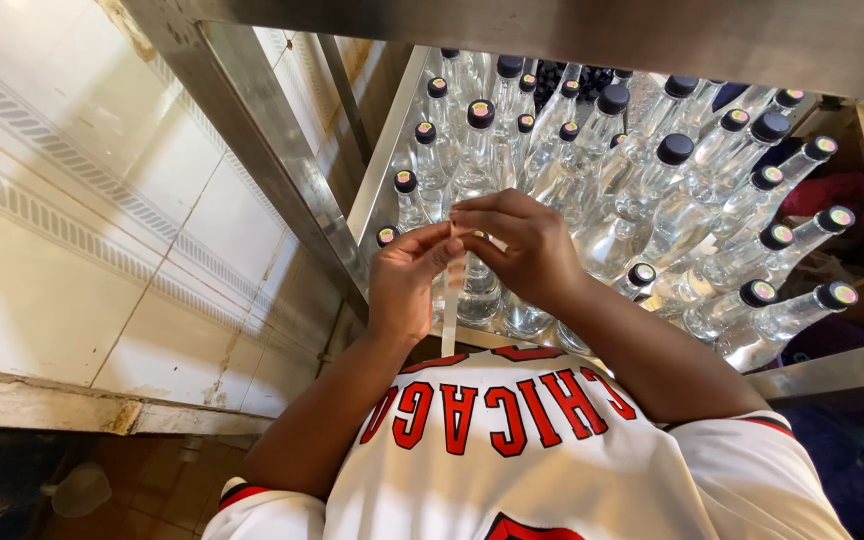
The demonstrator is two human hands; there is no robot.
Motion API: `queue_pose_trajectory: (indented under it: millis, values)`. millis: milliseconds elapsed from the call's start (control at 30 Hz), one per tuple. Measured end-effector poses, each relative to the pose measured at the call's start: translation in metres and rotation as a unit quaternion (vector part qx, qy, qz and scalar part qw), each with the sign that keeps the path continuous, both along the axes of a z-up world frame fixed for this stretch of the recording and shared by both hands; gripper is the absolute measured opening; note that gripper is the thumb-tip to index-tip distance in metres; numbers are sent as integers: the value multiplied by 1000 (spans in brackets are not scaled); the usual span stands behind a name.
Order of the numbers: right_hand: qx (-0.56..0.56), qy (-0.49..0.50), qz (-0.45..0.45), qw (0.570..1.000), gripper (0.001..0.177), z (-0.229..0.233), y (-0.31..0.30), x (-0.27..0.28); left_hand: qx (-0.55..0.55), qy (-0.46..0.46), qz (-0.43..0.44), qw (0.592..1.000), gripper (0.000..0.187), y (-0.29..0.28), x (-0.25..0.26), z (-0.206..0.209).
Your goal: Applying small circular labels to the caps of water bottles arranged in a tray.
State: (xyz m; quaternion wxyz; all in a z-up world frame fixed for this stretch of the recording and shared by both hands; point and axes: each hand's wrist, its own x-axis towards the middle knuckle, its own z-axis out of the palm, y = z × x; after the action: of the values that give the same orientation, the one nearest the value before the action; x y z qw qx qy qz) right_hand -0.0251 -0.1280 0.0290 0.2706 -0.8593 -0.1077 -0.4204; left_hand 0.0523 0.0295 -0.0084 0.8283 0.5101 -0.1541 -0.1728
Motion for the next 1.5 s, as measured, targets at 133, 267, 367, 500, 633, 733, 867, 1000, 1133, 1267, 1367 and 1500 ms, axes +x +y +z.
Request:
queue_pose_trajectory:
  millis: [133, 267, 367, 500, 633, 733, 867, 1000, 1133, 1267, 1367, 1500]
  values:
    - [228, 135, 85, 961, 18, 17, -6, -6, 20, -126, -21, 992, 27, 5, 5, -8]
    - [459, 222, 182, 841, 15, 20, -19, 5, 69, -219, -11, 973, 29, 9, 7, -13]
    - [361, 182, 20, 915, 13, 40, -43, 16, 113, -209, 2, 971, 27, 15, 8, -12]
    - [230, 45, -120, 965, 25, 61, -95, 66, 156, -90, -30, 983, 37, 16, 7, -8]
    - [172, 129, -206, 955, 11, 46, -130, 114, 93, -5, -58, 994, 38, 17, 5, -6]
    - [110, 182, -261, 942, 15, 30, -144, 131, 84, 17, -57, 995, 39, 19, 8, -3]
    - [9, 207, -284, 936, 18, 17, -149, 140, 81, 22, -51, 995, 36, 21, 9, -5]
    - [13, 232, -288, 929, 19, 13, -148, 140, 53, 37, -66, 996, 39, 20, 8, -5]
    - [-26, 151, -252, 955, 28, 13, -135, 134, 61, 68, -68, 994, 38, 18, 5, 4]
    - [97, 226, -261, 934, 12, 16, -130, 130, 46, 116, -90, 988, 37, 16, -1, 19]
    - [251, 261, -268, 893, 45, 31, -120, 114, 42, 120, -93, 987, 40, 12, -1, 15]
    - [7, -100, -163, 982, 12, 27, -63, 41, 53, 99, -68, 991, 46, 6, -5, 9]
